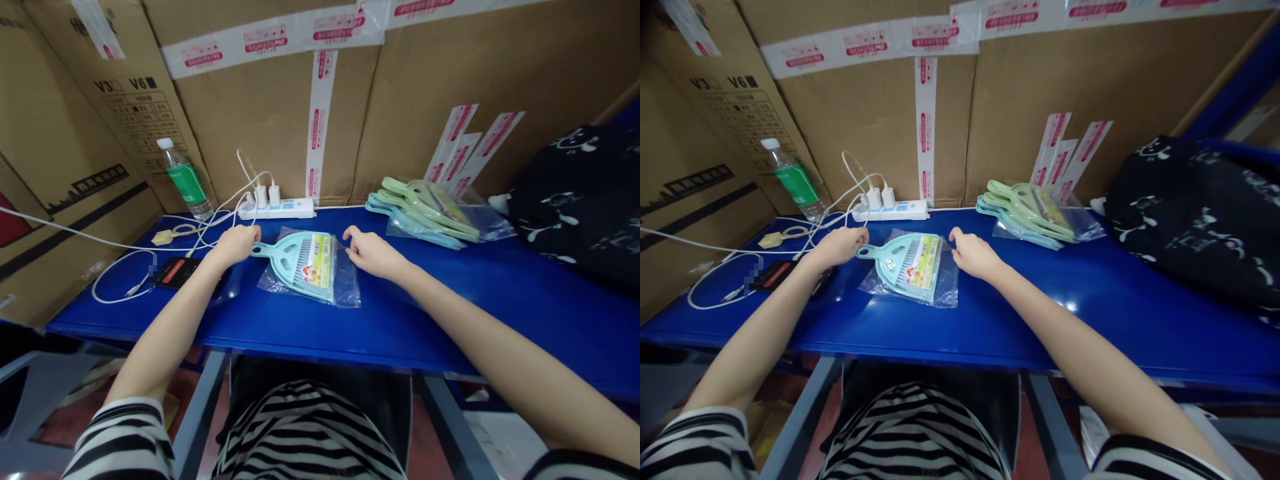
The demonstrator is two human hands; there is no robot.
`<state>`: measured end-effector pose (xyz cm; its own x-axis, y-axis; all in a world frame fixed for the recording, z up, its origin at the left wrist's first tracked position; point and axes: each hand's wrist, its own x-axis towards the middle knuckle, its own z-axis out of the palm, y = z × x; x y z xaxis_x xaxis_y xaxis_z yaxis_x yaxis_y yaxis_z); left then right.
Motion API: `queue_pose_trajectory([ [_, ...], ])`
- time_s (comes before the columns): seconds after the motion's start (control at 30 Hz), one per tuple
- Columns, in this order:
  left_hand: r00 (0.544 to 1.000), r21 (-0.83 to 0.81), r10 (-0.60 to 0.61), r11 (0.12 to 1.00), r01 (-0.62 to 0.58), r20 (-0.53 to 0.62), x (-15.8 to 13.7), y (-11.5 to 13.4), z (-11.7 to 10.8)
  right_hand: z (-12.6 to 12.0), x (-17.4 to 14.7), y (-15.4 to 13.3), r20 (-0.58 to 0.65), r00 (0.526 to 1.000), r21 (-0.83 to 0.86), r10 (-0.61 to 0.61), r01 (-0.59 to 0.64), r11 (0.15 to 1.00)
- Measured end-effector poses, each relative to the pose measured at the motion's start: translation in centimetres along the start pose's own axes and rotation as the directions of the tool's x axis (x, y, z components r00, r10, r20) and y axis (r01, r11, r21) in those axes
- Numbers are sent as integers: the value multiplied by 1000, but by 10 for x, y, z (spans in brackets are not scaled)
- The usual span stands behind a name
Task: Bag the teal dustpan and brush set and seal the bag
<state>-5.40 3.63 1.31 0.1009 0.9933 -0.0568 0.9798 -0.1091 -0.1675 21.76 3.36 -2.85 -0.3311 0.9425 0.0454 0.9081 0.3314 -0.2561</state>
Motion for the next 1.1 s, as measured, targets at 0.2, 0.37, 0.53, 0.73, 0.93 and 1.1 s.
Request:
queue_pose_trajectory([
  [0.2, 1000, 16, 10, 1000, -10, -3, 0, 0, 1, -10, -4, -7, -2, 995, -154, 102, -101, 983],
  [0.37, 1000, 24, 11, 1000, -11, -8, 0, 0, 1, -13, -3, -11, 22, 990, -209, 137, -130, 969],
  [0.53, 999, 25, 31, 999, -30, -32, -1, 2, 1, -17, -3, -8, 102, 963, -244, 250, -219, 945],
  [0.73, 985, 71, 84, 995, -73, -153, -5, 9, 1, -11, -1, -5, 16, 989, -193, 145, -139, 971],
  [0.93, 815, -36, 550, 825, -564, -182, -12, 24, 11, -14, -1, -5, 14, 982, -192, 188, -182, 964],
  [1.1, 609, -236, 760, 564, -791, -224, -24, 39, 15, -20, -3, 2, 86, 972, -216, 218, -195, 957],
])
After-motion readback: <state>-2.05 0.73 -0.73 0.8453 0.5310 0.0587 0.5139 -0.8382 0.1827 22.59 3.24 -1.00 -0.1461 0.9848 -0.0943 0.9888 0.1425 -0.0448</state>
